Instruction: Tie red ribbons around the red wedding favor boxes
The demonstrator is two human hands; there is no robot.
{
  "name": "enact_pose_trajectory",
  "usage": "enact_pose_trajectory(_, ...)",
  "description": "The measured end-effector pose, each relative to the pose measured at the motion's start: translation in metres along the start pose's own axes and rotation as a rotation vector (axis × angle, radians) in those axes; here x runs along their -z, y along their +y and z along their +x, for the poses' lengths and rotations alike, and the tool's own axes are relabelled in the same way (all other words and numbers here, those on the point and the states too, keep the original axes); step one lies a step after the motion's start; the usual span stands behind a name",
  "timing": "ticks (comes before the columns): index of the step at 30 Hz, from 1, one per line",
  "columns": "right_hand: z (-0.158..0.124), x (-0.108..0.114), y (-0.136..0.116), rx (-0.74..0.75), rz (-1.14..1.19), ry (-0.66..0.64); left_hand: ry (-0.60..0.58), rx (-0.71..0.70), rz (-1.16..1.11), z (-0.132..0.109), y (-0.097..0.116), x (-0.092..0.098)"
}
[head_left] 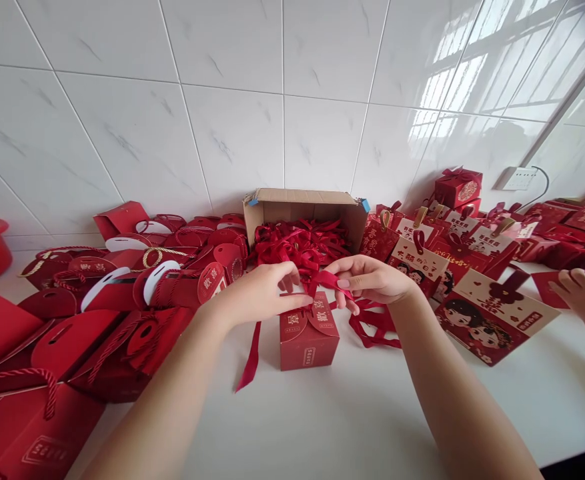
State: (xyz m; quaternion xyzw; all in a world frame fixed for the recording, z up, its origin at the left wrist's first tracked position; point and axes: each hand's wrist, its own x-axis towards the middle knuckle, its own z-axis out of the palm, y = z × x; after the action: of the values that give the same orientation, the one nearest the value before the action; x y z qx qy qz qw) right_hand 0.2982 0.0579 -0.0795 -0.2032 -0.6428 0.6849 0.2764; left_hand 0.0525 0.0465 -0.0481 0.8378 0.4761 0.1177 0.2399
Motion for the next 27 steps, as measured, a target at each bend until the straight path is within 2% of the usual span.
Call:
enact_pose_trajectory(3, 0.0, -0.004, -0.002, 0.017, -0.018, 0.009, 0.06, -0.046, -0.018, 0.001, 0.01, -0.01)
enact_pose_trajectory(6, 0.001, -0.009, -0.007, 0.002, -0.083, 0.027, 0.188, -0.11, 0.002, 0.004, 0.015, -0.016)
enact_pose_trajectory(9, -0.001, -0.015, -0.01, -0.072, -0.166, 0.071, 0.336, -0.179, 0.047, 0.007, 0.014, -0.017)
enact_pose_trajectory(11, -0.004, -0.022, -0.009, -0.146, -0.236, 0.134, 0.39, -0.199, 0.093, 0.008, 0.012, -0.016)
enact_pose_trajectory(13, -0.007, -0.031, -0.003, -0.18, -0.333, 0.24, 0.418, -0.234, 0.13, 0.009, 0.009, -0.016)
enact_pose_trajectory(16, -0.007, -0.045, 0.012, -0.141, -0.459, 0.432, 0.467, -0.354, 0.17, 0.012, 0.005, -0.018)
enact_pose_trajectory(21, 0.001, -0.057, 0.034, -0.09, -0.492, 0.697, 0.528, -0.493, 0.232, 0.017, -0.001, -0.021)
enact_pose_trajectory(23, 0.003, -0.058, 0.038, -0.108, -0.492, 0.745, 0.523, -0.515, 0.241, 0.019, -0.005, -0.022)
enact_pose_trajectory(27, 0.002, -0.061, 0.039, -0.182, -0.489, 0.746, 0.506, -0.569, 0.235, 0.024, -0.011, -0.024)
